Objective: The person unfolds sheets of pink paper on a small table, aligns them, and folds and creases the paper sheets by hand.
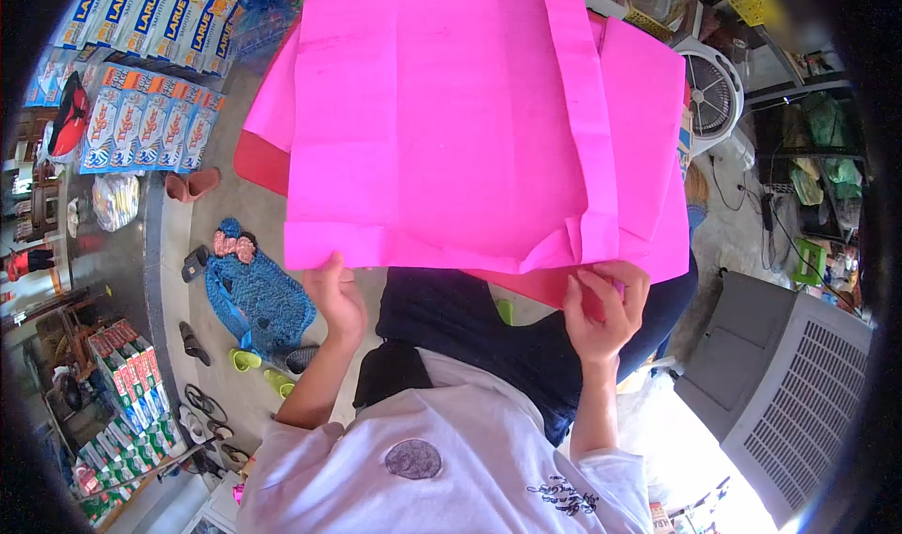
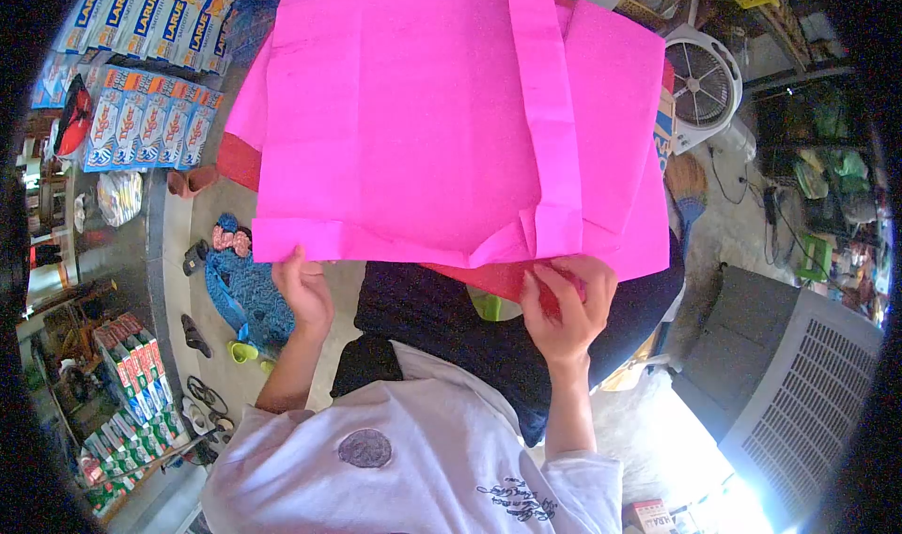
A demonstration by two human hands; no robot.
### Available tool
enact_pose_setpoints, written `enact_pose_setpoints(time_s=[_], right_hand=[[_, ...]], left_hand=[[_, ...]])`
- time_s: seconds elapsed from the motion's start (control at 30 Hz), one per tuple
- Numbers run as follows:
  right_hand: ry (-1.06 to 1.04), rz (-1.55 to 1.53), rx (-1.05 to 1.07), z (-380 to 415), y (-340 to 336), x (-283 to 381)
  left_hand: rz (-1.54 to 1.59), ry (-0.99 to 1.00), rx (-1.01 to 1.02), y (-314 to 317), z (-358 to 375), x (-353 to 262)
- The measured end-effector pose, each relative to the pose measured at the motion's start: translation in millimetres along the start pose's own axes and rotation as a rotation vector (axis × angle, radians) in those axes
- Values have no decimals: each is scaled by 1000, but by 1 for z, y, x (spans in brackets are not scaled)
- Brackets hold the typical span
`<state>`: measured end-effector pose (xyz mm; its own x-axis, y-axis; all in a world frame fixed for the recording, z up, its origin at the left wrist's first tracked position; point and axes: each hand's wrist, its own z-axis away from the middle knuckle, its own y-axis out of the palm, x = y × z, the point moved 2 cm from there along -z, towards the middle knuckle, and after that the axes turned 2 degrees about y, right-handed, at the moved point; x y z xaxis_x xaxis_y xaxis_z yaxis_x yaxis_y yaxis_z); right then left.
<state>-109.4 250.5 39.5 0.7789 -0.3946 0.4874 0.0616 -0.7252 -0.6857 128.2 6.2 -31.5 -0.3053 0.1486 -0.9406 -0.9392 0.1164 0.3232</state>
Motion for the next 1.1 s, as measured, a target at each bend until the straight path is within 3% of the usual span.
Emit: enact_pose_setpoints(time_s=[0.1,0.13,0.2,0.3,0.4,0.53,0.63,0.77,0.87,1.03,1.1], right_hand=[[-116,-99,-20,14,1,18],[-168,-245,90,15,8,27],[-226,-250,322,8,25,47],[-305,-225,294,2,45,45],[-232,-131,272,-7,58,45],[-218,-206,253,1,61,50],[-198,-84,299,-3,56,55],[-197,29,64,7,41,52],[-78,-1,183,-4,38,42],[-142,102,271,0,29,19],[-80,62,288,7,29,10]], left_hand=[[-28,-7,83,-6,-2,5],[-28,3,81,-10,-2,7],[-25,17,85,-13,-3,11],[16,15,33,3,-2,0],[-33,20,128,-13,-6,4],[-21,5,115,-19,-6,7],[-3,-2,130,-20,-8,6],[9,-4,73,-16,-11,7],[-11,-10,53,-17,-9,6],[-4,-65,68,-11,-15,5],[19,-115,75,-17,-20,11]])
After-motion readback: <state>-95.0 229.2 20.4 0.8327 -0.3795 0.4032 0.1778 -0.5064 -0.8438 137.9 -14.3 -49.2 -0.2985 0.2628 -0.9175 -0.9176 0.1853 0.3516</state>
